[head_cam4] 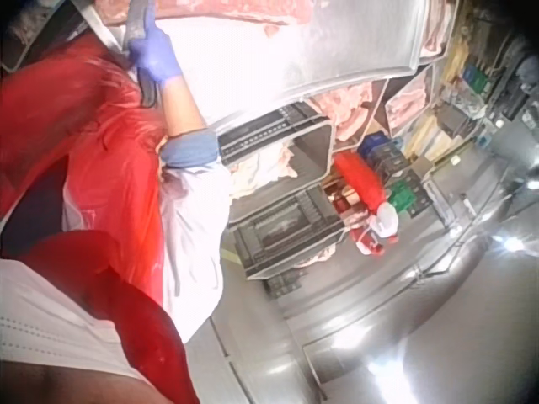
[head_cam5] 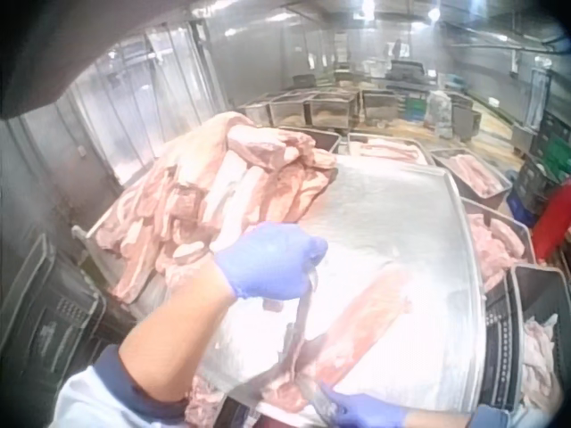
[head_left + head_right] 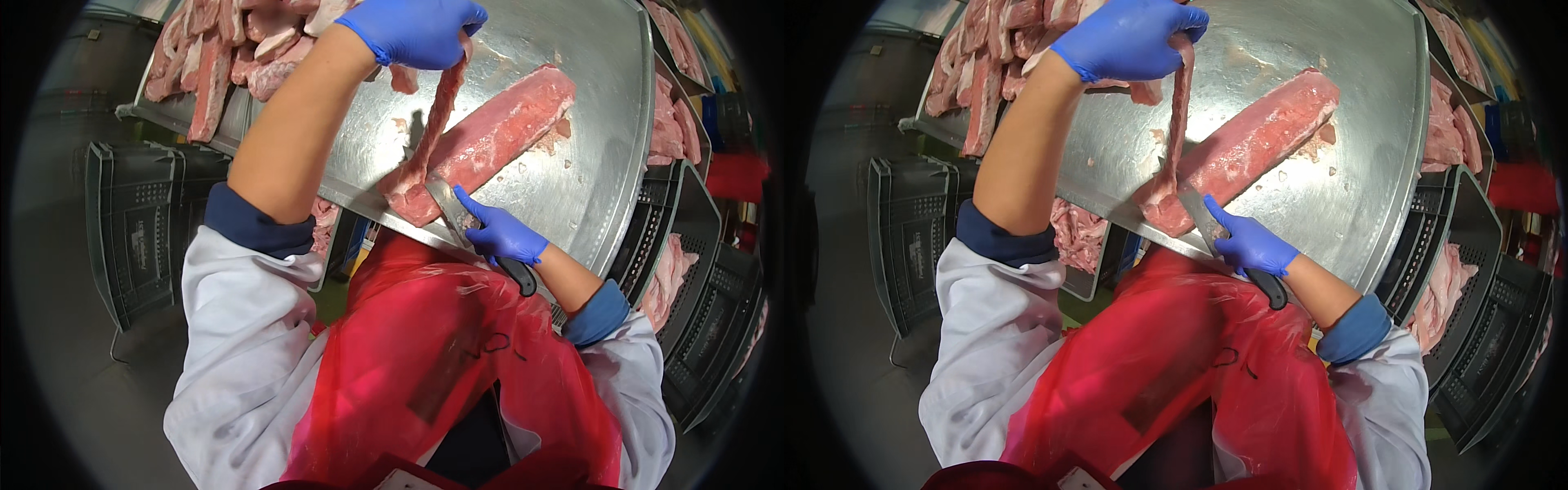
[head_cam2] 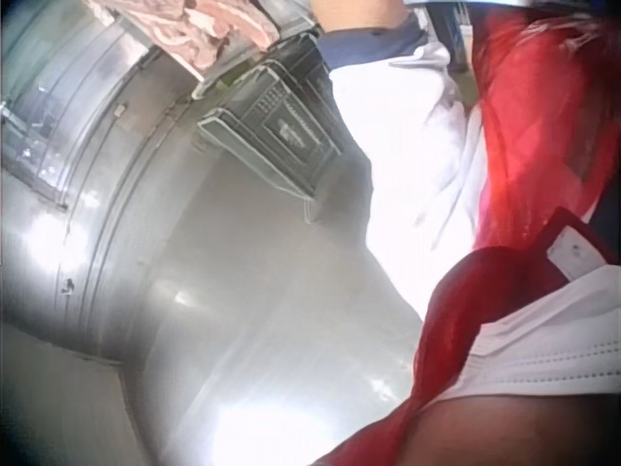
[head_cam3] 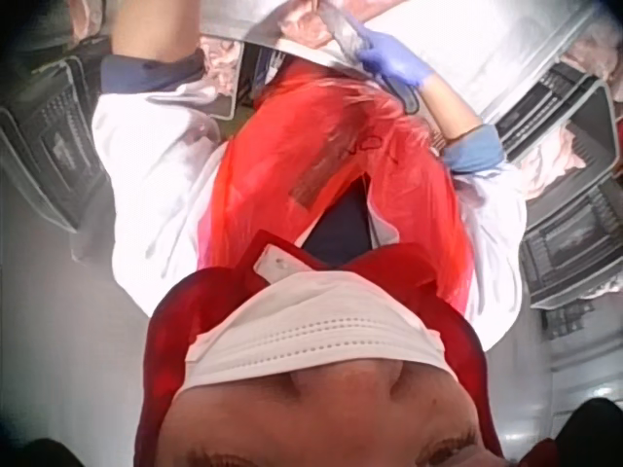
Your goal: The person uses a knife to trim fat and cut large pieces of raw meat on a stainless steel table. They repeatedly pick up meat, trim it, and place the trimmed portions into a nearby bin while wearing blue gloves and a red apron.
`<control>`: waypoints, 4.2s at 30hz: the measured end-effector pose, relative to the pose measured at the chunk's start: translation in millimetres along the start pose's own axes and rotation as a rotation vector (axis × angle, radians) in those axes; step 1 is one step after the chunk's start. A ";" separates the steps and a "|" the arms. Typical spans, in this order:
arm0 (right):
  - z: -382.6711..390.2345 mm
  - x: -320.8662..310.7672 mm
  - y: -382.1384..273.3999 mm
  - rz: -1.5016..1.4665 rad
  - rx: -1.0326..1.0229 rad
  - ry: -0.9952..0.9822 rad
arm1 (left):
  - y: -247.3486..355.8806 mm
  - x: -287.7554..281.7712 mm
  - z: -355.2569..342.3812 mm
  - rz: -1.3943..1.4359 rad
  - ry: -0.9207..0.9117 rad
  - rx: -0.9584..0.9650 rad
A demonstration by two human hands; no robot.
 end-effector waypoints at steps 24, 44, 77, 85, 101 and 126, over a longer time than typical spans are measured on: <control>-90.3 100.1 -79.9 0.249 -0.276 -0.086 | -141.0 -120.5 378.4 0.205 1.006 -0.327; -46.5 -322.8 14.8 0.530 -0.258 0.979 | -150.1 362.4 234.6 1.131 0.483 -0.716; 37.6 -116.6 -4.9 0.196 0.306 0.583 | -93.7 380.5 100.3 1.294 0.495 -0.432; 143.1 -21.7 -17.4 -0.101 0.394 0.420 | -119.4 322.7 90.8 1.305 0.726 -0.488; 105.2 -105.4 55.2 -0.264 -0.044 1.026 | -8.0 333.6 -49.2 0.918 0.055 -0.315; 155.3 9.6 10.9 0.129 0.358 0.184 | -80.8 338.4 46.3 1.572 0.349 -0.564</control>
Point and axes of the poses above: each hand's wrist, its own z-axis away from the middle knuckle, its own x-axis out of the palm, y = z × x, the point moved 9 cm from there along -z, towards the middle knuckle, and after that the axes turned 2 degrees about z, right-handed, at the moved point
